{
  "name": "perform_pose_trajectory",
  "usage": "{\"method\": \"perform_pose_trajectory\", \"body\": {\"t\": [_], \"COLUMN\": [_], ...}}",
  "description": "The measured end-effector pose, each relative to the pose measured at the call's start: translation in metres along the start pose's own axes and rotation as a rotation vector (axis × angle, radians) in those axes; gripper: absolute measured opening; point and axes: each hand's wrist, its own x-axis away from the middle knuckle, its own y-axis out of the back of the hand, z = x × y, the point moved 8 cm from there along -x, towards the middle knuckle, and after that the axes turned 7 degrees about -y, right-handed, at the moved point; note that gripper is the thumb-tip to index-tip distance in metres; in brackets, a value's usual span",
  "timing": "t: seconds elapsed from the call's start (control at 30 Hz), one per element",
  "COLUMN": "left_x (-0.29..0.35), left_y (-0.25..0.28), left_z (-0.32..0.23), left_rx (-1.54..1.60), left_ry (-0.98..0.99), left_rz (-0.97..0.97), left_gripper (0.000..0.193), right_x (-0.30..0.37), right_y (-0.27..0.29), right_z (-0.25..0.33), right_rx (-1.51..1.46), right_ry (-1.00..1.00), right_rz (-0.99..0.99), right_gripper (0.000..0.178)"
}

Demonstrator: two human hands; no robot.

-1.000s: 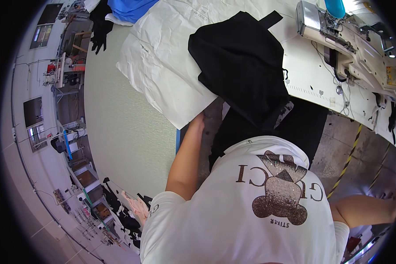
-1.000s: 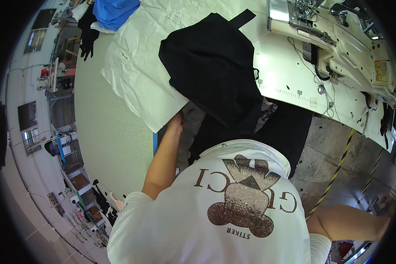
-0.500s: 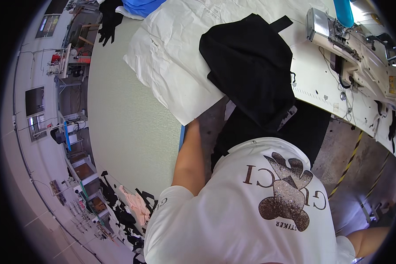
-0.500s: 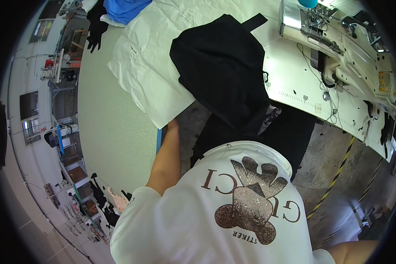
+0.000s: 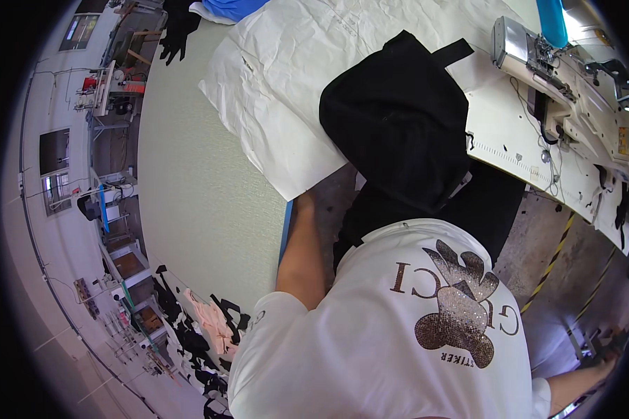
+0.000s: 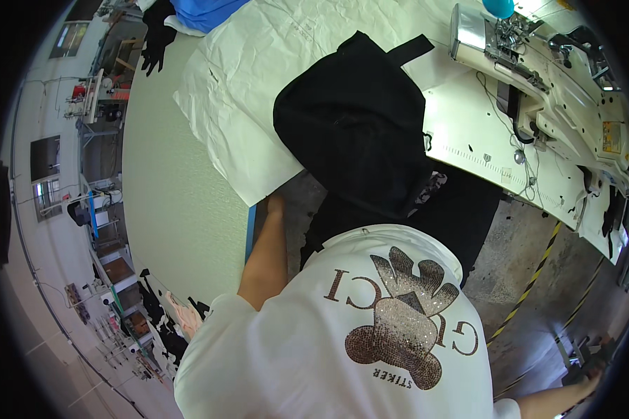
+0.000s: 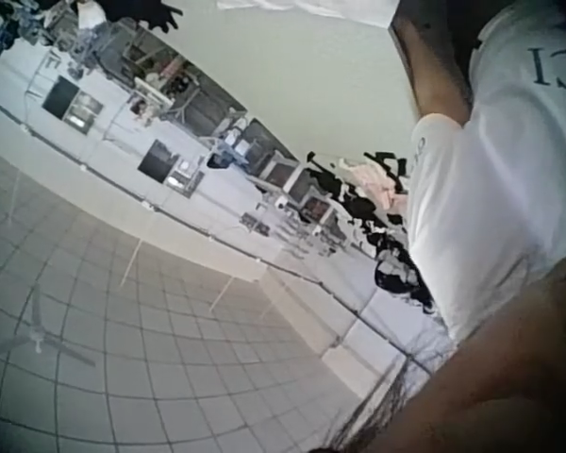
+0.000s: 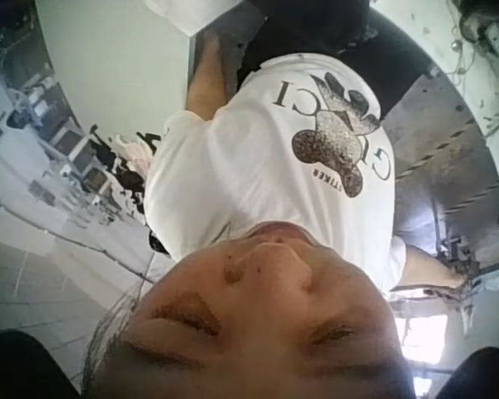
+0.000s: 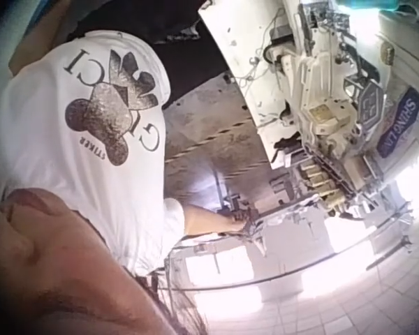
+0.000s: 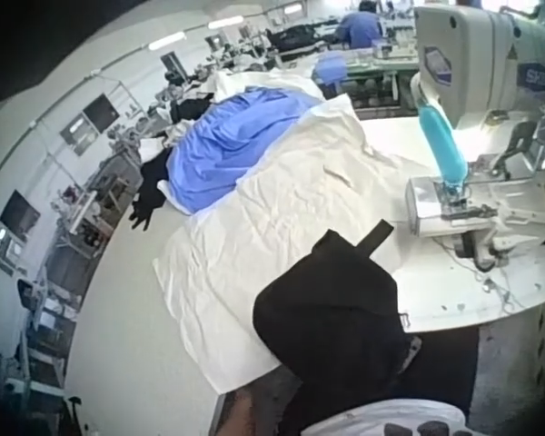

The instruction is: Trim loose threads from a black garment piece using a pair of hand snips.

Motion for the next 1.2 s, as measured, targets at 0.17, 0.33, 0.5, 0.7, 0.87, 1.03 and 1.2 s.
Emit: {"method": "perform_pose_trajectory", "body": {"t": [0.17, 0.33, 0.5, 0.7, 0.87, 1.03, 1.2], "left_x": [0.056, 0.094, 0.117, 0.131, 0.139, 0.136, 0.138], "left_y": [0.062, 0.122, 0.165, 0.194, 0.199, 0.203, 0.201], "left_z": [-0.093, -0.172, -0.224, -0.245, -0.251, -0.257, -0.261], "left_rx": [-0.231, 0.818, 1.267, 1.164, 1.298, 1.303, 1.255], "left_ry": [-0.418, -0.529, -0.433, -0.46, -0.514, -0.563, -0.607], "left_rz": [0.072, 0.203, 0.475, 0.531, 0.537, 0.523, 0.561], "left_gripper": [0.053, 0.047, 0.015, 0.007, 0.011, 0.01, 0.01], "right_x": [0.021, 0.089, 0.236, 0.303, 0.313, 0.31, 0.309], "right_y": [-0.071, -0.188, -0.372, -0.46, -0.463, -0.473, -0.475], "right_z": [-0.051, 0.051, 0.262, 0.318, 0.327, 0.316, 0.308], "right_rx": [0.535, 0.421, -0.178, -0.314, -0.13, -0.302, -0.429], "right_ry": [-0.077, 0.068, 0.218, 0.519, 0.442, 0.418, -0.069], "right_rz": [0.149, 0.191, 1.066, 1.162, 1.195, 1.174, 1.411], "right_gripper": [0.027, 0.03, 0.021, 0.021, 0.015, 0.011, 0.012]}}
